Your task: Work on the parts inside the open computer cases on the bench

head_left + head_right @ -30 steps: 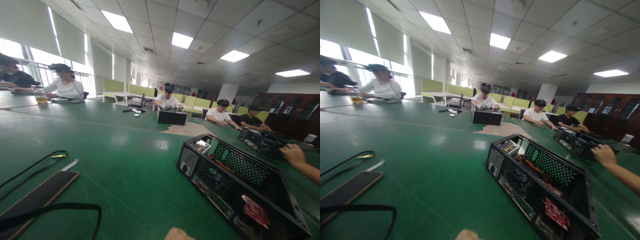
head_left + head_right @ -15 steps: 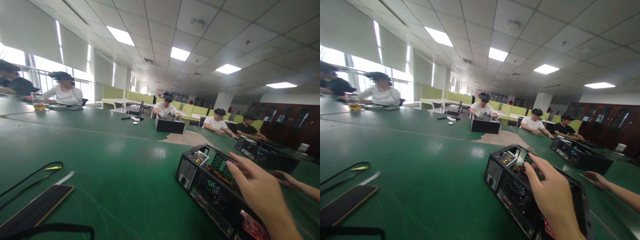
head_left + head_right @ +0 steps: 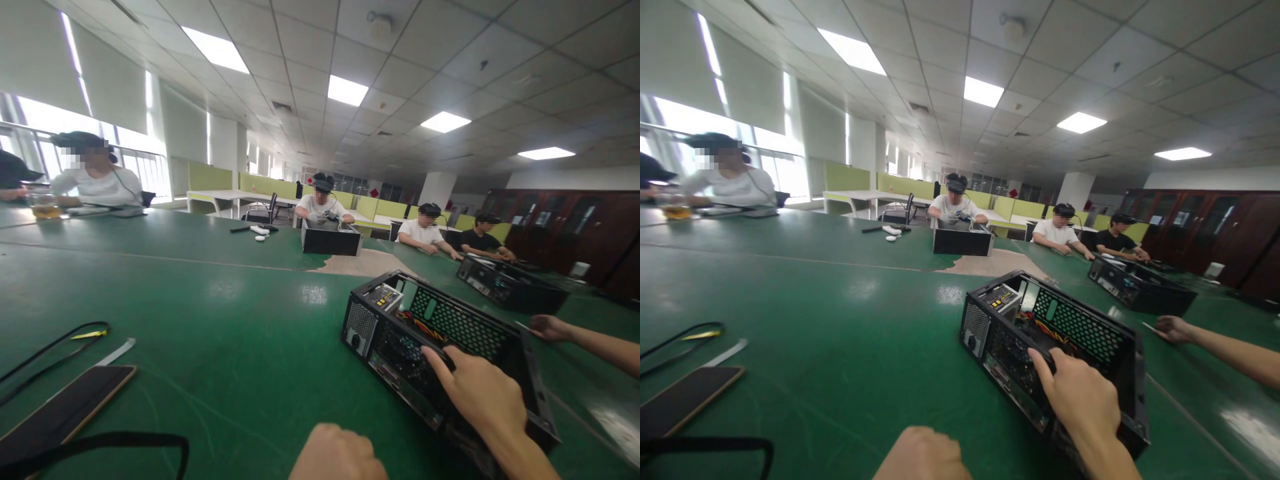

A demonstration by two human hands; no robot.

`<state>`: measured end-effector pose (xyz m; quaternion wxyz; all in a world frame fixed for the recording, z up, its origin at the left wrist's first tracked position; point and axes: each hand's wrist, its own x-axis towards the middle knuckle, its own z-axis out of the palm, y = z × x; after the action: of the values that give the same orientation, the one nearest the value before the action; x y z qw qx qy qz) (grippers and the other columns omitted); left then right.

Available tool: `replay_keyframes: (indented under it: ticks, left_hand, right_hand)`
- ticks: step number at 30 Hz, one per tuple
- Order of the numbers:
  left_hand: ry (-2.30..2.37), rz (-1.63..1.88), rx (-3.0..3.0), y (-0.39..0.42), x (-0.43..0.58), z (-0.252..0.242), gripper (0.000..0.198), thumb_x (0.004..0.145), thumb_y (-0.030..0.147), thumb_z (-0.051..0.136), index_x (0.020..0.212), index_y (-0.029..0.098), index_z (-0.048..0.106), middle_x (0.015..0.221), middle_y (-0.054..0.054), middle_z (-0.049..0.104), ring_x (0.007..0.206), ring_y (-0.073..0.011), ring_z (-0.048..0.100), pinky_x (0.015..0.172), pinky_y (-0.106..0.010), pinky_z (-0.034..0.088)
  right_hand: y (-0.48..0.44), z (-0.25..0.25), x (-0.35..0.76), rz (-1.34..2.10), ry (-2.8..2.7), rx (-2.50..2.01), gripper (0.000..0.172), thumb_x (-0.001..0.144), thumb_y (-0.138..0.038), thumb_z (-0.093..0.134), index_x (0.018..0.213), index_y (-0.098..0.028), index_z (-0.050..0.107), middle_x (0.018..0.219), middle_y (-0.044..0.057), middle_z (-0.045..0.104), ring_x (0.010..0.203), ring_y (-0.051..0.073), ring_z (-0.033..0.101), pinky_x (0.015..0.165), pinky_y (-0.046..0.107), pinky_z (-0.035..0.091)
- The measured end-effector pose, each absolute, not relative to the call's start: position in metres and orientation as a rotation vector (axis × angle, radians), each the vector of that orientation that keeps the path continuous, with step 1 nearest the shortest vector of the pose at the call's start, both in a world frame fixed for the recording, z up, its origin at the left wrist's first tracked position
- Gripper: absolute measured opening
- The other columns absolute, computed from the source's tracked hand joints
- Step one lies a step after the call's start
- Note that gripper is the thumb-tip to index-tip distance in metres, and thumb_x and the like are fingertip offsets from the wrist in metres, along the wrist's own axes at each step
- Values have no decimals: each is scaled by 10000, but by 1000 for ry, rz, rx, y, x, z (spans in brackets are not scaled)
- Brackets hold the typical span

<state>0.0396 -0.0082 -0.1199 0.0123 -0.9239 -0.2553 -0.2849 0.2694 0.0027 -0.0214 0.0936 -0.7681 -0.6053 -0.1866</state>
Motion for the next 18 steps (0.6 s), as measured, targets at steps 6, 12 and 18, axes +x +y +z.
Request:
replay_keyframes:
  ticks: [6,12,18]
  left_hand:
    - [-1192,-1157,-2832,16,17,1,203,839,360,526,818,221,671,791,3,676,705,-115,589,643,-225,403]
    - [-1232,-950,-2717,55,42,80,395,896,392,389,771,163,685,726,-44,659,665,-133,568,614,-246,396]
    - [-1155,-313,-2749,82,89,88,354,821,401,465,831,138,702,802,-130,673,725,-216,623,630,-302,457]
  right_hand:
    - [-23,-27,260,-557,-1861,-2144,454,866,-605,316,767,-286,622,664,10,664,635,240,648,502,292,339]
    - [-51,-42,251,-665,-2063,-1697,407,848,-590,416,716,-246,588,650,-34,639,587,148,597,580,271,334]
    - [-56,-42,243,-685,-2111,-1299,375,810,-535,518,614,-215,518,546,-46,560,510,103,515,562,272,258]
